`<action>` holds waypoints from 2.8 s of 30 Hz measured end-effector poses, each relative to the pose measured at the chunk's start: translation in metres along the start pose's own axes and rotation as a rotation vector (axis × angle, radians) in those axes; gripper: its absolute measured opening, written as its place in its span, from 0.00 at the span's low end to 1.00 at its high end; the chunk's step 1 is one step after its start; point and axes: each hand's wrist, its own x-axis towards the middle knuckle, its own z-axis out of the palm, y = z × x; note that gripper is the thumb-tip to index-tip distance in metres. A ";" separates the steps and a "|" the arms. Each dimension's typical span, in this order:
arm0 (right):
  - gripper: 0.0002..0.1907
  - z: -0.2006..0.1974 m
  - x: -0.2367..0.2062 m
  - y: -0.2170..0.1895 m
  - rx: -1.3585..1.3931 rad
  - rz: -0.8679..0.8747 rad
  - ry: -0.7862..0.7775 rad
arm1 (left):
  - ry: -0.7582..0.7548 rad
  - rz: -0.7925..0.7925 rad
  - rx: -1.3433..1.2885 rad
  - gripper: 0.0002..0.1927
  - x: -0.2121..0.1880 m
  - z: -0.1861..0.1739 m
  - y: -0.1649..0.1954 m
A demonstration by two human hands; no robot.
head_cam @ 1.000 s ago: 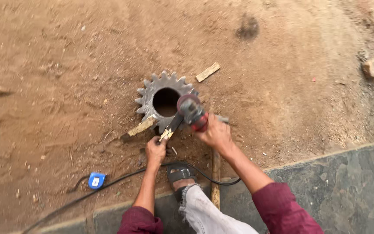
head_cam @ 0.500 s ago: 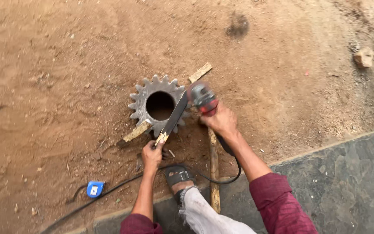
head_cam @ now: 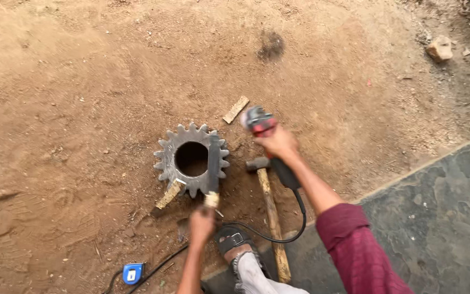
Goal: The person sits on the ground and uses an angle grinder to grind the teeth and edges of a large cast metal gear resting on wooden blocks. They reposition the gear and blocks between passes, briefly wipe the gear with a cloth, and continue grinding the gear surfaces.
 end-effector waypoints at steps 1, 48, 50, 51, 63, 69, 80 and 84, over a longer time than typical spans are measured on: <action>0.38 0.000 0.004 0.011 0.091 -0.035 0.044 | -0.080 0.075 0.296 0.17 -0.006 0.004 0.004; 0.37 0.073 -0.046 0.159 0.138 -0.095 0.238 | -0.186 -0.172 -0.165 0.31 0.025 -0.014 -0.039; 0.39 0.073 -0.055 0.145 0.194 -0.139 0.169 | -0.209 -0.171 -0.060 0.32 0.024 -0.014 -0.038; 0.39 0.073 -0.059 0.138 0.220 -0.158 0.137 | -0.229 -0.173 -0.063 0.33 0.024 -0.013 -0.036; 0.38 0.104 -0.063 0.046 -0.158 -0.277 -0.103 | -0.112 -0.108 0.176 0.25 0.013 -0.011 -0.010; 0.31 0.111 -0.064 0.048 -0.174 -0.363 0.037 | -0.108 -0.068 0.199 0.24 0.016 -0.009 -0.009; 0.35 0.106 -0.063 0.032 -0.159 -0.394 0.120 | -0.049 -0.032 0.197 0.27 0.009 -0.012 0.001; 0.39 0.102 -0.059 0.028 -0.239 -0.426 -0.002 | -0.013 -0.014 0.214 0.27 0.011 -0.015 0.001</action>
